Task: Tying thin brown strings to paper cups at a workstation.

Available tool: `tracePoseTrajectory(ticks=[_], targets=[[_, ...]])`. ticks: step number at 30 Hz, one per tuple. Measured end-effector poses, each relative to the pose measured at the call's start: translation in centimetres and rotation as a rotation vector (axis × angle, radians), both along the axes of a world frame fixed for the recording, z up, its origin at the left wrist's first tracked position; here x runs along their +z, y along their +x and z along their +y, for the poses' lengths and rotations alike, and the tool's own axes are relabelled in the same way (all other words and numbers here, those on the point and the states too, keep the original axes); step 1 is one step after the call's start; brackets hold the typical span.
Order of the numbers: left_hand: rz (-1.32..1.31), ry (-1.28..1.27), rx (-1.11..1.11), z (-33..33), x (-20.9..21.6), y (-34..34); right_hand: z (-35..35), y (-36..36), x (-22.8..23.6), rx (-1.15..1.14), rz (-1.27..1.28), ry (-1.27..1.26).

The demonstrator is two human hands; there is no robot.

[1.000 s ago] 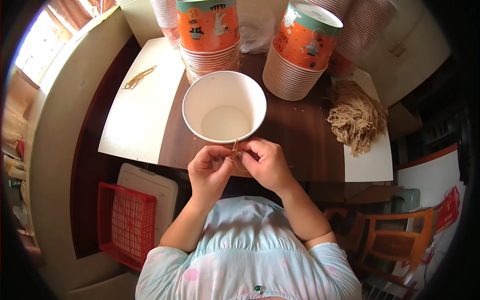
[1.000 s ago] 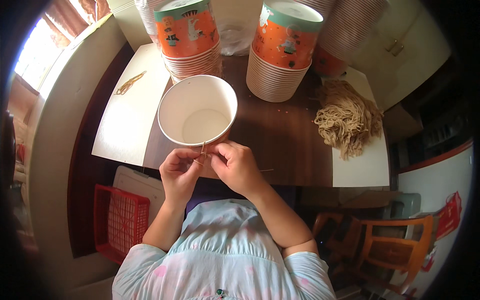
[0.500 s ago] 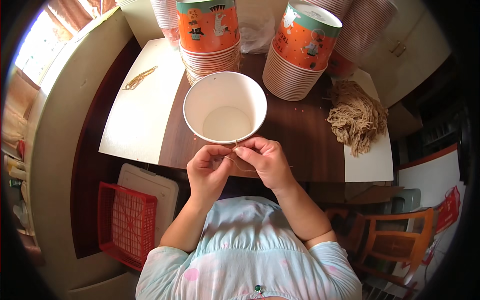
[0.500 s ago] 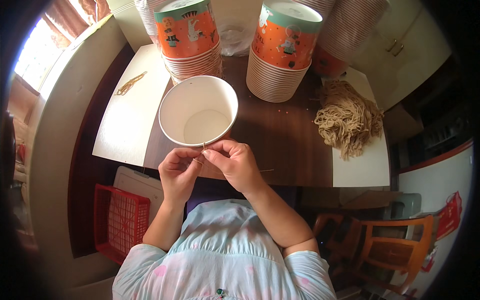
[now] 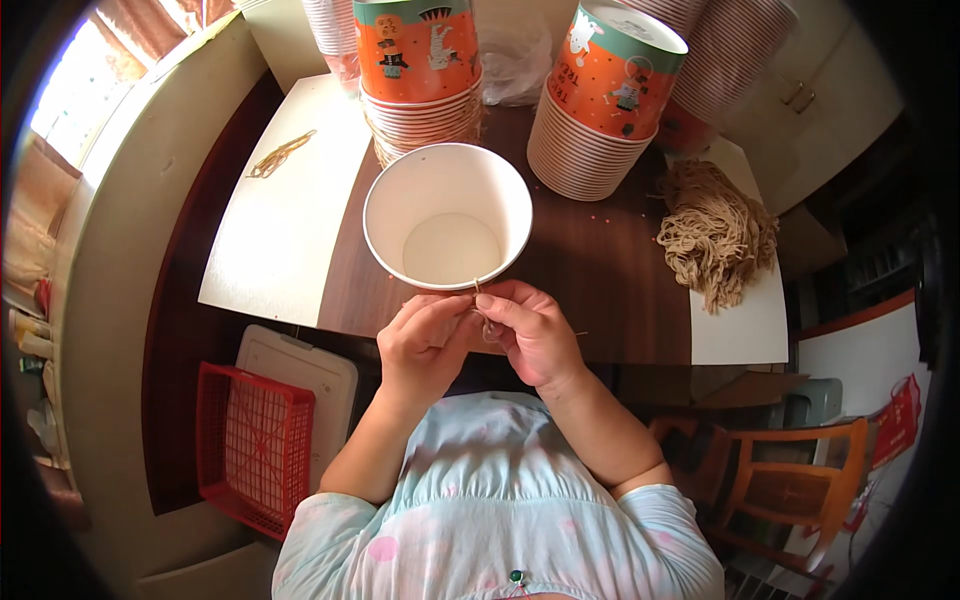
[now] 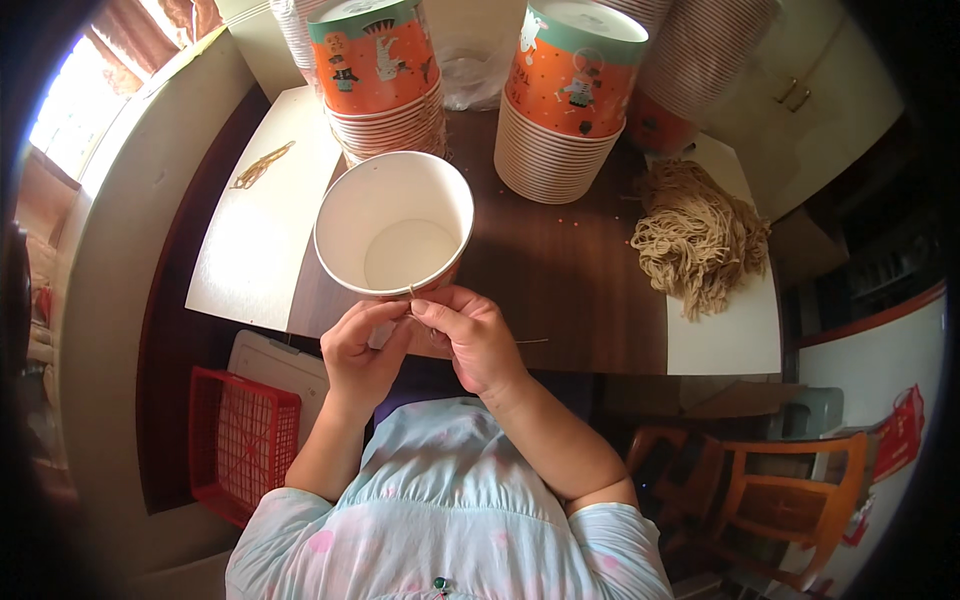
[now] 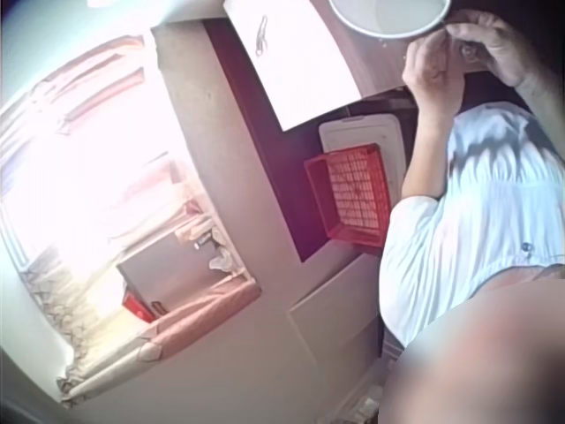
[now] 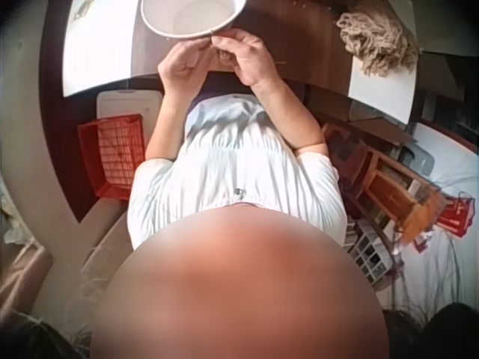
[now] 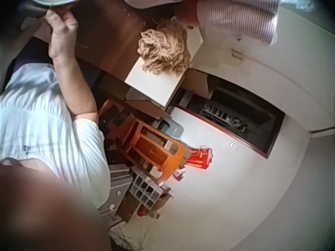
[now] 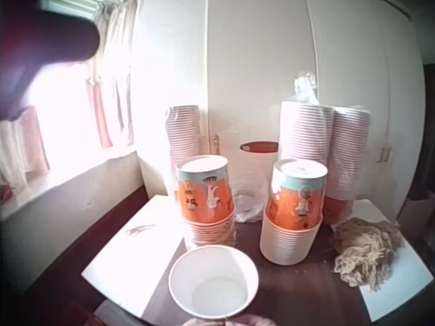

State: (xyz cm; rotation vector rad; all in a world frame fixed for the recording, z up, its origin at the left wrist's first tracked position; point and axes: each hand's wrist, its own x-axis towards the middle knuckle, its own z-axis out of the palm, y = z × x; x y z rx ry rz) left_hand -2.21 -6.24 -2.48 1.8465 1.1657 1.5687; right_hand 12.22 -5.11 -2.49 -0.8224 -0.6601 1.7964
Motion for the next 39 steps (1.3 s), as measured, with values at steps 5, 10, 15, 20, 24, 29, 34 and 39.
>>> tracePoseTrajectory(ticks=[5, 10, 15, 20, 24, 29, 34, 39], targets=[[0.072, 0.097, -0.036, 0.2, -0.2, -0.4, 0.7, 0.6, -0.5, 0.035, 0.052, -0.017], [-0.058, -0.073, -0.094, 0.1, -0.8, -0.9, 0.6, 0.6, -0.5, 0.059, 0.054, -0.039], [-0.252, -0.19, -0.096, 0.4, -0.6, -1.2, 1.2, 2.6, 0.4, 0.101, -0.05, 0.009], [-0.254, -0.138, -0.17, 0.7, -1.2, -0.8, 1.0, 2.6, 1.9, 0.068, -0.517, 0.278], [-0.261, -0.234, -0.174, 0.5, -1.3, -0.9, -0.5, 2.7, 2.9, -0.423, -1.269, 0.997], [-0.217, -0.25, -0.195, 0.7, -1.0, -0.8, 1.0, 2.5, 2.6, -0.32, -1.423, 1.395], [-0.231, -0.247, -0.187, 1.0, -1.0, -0.7, 1.9, 3.2, 2.0, -0.276, -1.438, 1.536], [-0.102, -0.037, 0.01, 1.2, -0.6, 0.3, 2.2, 4.5, 2.9, -0.239, -1.475, 1.613]])
